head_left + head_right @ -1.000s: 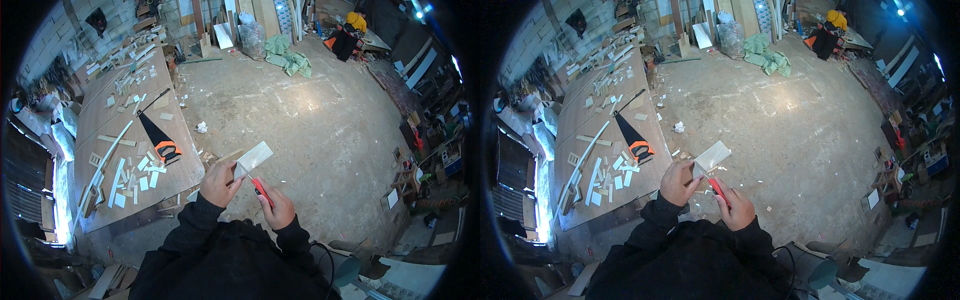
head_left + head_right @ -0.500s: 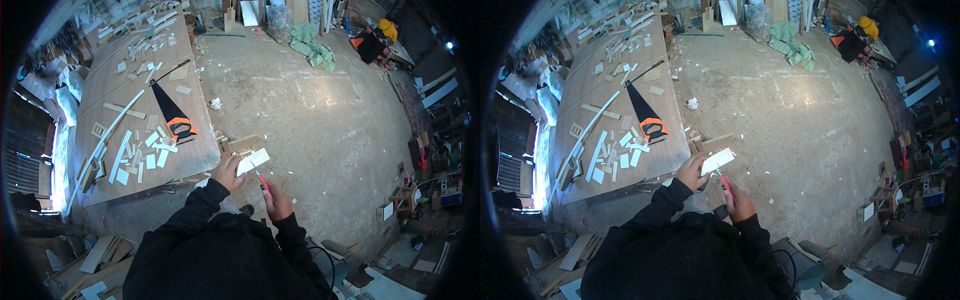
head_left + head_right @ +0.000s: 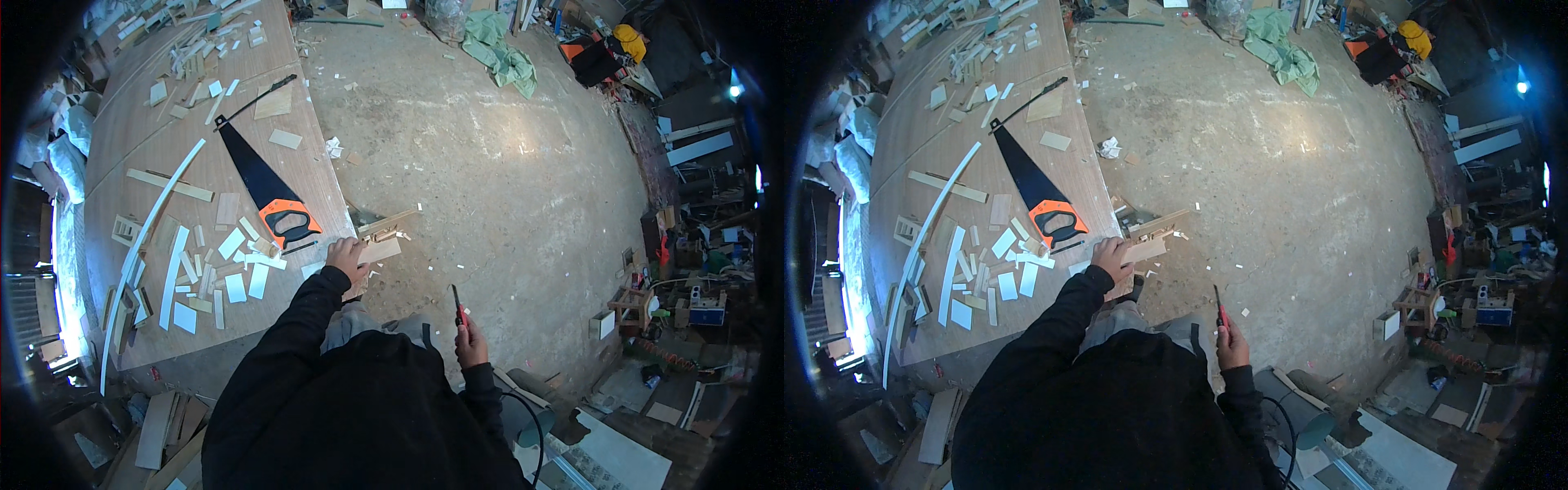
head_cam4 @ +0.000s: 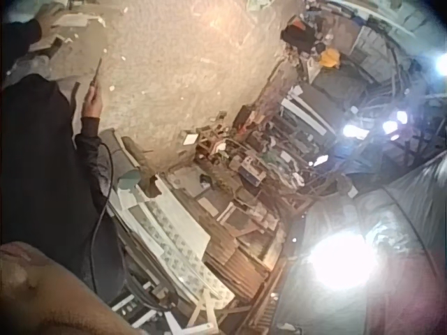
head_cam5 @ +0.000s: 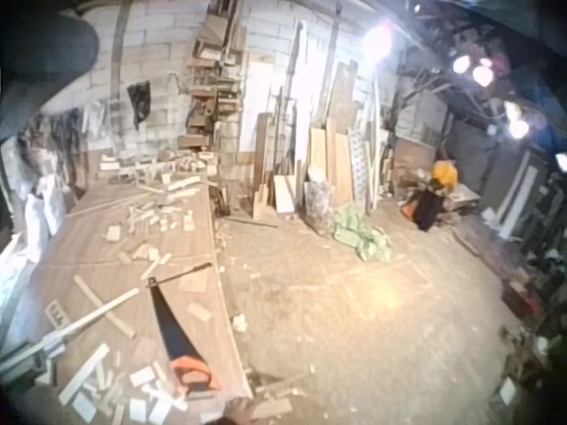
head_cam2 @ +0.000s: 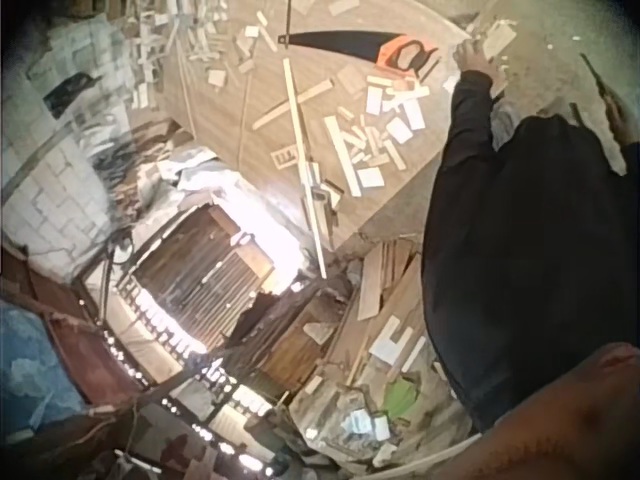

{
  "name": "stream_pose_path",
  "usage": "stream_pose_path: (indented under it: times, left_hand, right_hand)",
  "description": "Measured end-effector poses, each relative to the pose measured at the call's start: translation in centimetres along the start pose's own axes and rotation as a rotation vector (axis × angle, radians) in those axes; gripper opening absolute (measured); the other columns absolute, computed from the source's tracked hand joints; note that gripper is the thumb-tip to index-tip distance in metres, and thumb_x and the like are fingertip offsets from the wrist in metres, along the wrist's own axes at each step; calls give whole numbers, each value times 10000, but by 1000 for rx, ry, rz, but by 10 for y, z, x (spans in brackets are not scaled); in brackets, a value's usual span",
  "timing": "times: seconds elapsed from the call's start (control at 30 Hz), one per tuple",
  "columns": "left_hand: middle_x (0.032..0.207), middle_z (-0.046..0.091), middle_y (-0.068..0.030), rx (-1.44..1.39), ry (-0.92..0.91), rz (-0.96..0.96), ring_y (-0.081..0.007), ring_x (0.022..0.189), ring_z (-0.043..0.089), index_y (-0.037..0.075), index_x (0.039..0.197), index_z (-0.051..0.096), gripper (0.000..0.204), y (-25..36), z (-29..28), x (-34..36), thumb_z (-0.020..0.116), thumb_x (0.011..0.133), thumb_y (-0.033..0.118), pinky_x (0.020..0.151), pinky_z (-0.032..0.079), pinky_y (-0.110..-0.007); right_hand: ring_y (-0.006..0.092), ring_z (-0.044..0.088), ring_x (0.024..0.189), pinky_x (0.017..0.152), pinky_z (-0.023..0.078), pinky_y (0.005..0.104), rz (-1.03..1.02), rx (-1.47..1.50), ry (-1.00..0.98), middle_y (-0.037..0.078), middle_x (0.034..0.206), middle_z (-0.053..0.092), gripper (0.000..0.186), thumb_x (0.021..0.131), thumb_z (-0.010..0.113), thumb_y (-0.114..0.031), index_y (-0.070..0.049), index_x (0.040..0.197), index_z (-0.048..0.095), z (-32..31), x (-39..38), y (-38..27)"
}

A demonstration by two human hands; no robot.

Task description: The person trims and shaves small wooden pieces using a utility knife.

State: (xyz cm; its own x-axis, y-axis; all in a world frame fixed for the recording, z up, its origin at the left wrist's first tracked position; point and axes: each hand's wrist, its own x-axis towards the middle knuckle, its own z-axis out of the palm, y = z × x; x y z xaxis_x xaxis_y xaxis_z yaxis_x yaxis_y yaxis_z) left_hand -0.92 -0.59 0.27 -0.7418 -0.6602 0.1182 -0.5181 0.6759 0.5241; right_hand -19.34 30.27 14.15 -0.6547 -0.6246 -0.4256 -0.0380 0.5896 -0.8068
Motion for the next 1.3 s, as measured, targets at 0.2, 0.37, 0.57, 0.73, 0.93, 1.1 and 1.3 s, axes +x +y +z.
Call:
stream_pose_path:
  times: [0.2, 0.37, 0.57, 0.73, 0.93, 1.1, 1.3]
  left_hand:
    - [1135, 556, -64, 15, 28, 63, -283, 1074, 510, 102, 1162, 603, 535, -20, 5, 7, 753, 722, 367, 880, 384, -454]
    - [1152, 560, -70, -79, -8, 73, -298, 1096, 507, 123, 1197, 606, 483, -24, -1, 11, 676, 813, 408, 923, 396, -464]
    - [1121, 572, -75, -78, -38, 61, -301, 1085, 515, 126, 1152, 642, 461, -35, -4, 9, 611, 845, 468, 937, 395, -463]
    - [1082, 592, -67, -48, -45, 144, -291, 1064, 535, 122, 1118, 664, 484, -43, -1, 14, 556, 874, 527, 937, 381, -478]
    - [1106, 569, -71, -95, -56, 177, -294, 1055, 517, 100, 1130, 649, 416, -49, -7, 13, 590, 881, 429, 919, 387, -457]
    - [1106, 565, -70, -99, -81, 173, -291, 1041, 515, 90, 1137, 647, 410, -51, -5, 14, 608, 878, 405, 888, 398, -449]
    - [1114, 562, -82, -96, -69, 158, -295, 1042, 516, 99, 1149, 641, 405, -50, -5, 12, 600, 885, 403, 891, 403, -446]
  right_hand:
    - [240, 644, 881, 775, 514, 347, -146, -384, -193, 153, 1147, 639, 512, 973, 481, -94, -71, 1469, 357, 71, 22, -54]
    - [362, 587, 1160, 930, 483, 403, -113, -511, -376, 218, 1294, 580, 564, 933, 435, -11, -76, 1481, 323, 120, 70, -89]
    - [473, 633, 833, 729, 501, 535, -221, -671, -346, 280, 974, 646, 606, 941, 459, -144, -239, 1511, 276, 156, 109, -78]
    - [477, 629, 806, 714, 498, 546, -298, -553, -278, 287, 913, 637, 593, 936, 470, -151, -256, 1498, 315, 164, 113, -63]
    - [486, 622, 788, 700, 496, 549, -195, -595, -301, 285, 883, 627, 583, 950, 473, -171, -305, 1495, 319, 176, 112, -79]
    - [469, 627, 784, 686, 504, 543, -180, -633, -295, 276, 895, 627, 579, 957, 475, -174, -310, 1496, 316, 177, 112, -87]
    - [451, 638, 867, 765, 516, 498, -97, -661, -352, 262, 985, 656, 586, 913, 489, -76, -205, 1472, 370, 183, 114, -96]
